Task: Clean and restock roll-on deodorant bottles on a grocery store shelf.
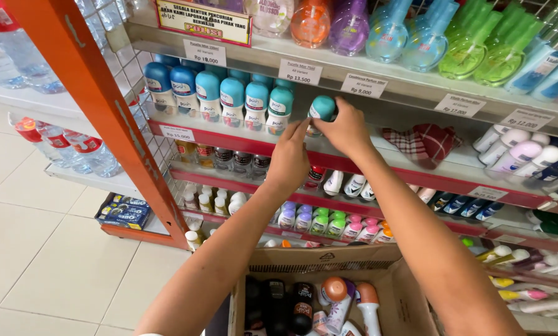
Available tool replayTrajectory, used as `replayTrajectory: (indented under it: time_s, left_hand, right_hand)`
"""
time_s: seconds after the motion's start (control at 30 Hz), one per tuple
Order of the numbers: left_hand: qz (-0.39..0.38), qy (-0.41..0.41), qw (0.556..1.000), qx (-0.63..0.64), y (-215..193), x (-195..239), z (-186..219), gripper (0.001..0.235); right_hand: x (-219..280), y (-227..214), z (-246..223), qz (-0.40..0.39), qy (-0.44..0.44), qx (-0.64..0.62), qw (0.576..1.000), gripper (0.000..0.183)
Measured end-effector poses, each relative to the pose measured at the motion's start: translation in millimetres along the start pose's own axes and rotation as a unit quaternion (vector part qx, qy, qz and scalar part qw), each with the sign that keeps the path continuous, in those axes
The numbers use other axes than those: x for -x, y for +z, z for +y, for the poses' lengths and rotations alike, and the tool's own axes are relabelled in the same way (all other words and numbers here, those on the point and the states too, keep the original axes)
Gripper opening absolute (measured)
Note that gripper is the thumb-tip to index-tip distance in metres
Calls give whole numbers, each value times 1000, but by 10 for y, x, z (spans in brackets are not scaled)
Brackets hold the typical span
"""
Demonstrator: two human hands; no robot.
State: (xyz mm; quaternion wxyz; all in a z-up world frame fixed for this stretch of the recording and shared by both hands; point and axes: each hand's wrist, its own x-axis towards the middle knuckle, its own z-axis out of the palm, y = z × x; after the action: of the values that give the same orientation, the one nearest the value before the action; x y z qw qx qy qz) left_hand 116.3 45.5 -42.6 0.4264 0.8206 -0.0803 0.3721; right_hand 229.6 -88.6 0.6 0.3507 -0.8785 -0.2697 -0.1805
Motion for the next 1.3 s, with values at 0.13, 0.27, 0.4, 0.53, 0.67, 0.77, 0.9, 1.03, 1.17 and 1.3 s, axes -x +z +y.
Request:
replayTrajectory:
  time_s: [0.13,0.27,0.4,0.53,0.67,0.77,0.9,1.03,1.17,1.3]
  left_hand:
    - [-48,0,999,-26,-37,71,-65,71]
    - [-76,84,986,-123,63,150,-160,64]
    - [-94,119,953,-263,108,210,-158,67]
    - [-91,121,938,-313,124,223,-113,67]
    - [-89,117,928,-342,136,224,-105,65]
    - [-87,113,925,-351,98,226,-47,66]
    - [-111,100,914,-377,96,251,-8,69]
    - [-104,90,901,-410,169,369,18,68]
    - [-204,54,868,-449,99,426,175,70]
    - [-288,9,816,-502,36,459,297,73]
  right_hand:
    - [-169,79,-22,-16,-3,18,1000,56]
    - [-259,203,57,-60,54,15,997,77]
    - [-354,390,160,-64,69,-12,995,70]
    - [-416,446,187,-73,98,28,992,60]
    - [-469,516,216,-48,60,35,996,61]
    - [-445,467,98,-57,87,27,994,63]
    - [-429,405,97,-88,88,31,992,58]
    - [-355,247,13,-152,137,3,979,43]
    - [-322,191,5,-203,154,-134,958,29]
    - [-303,201,15,-219,137,-195,946,34]
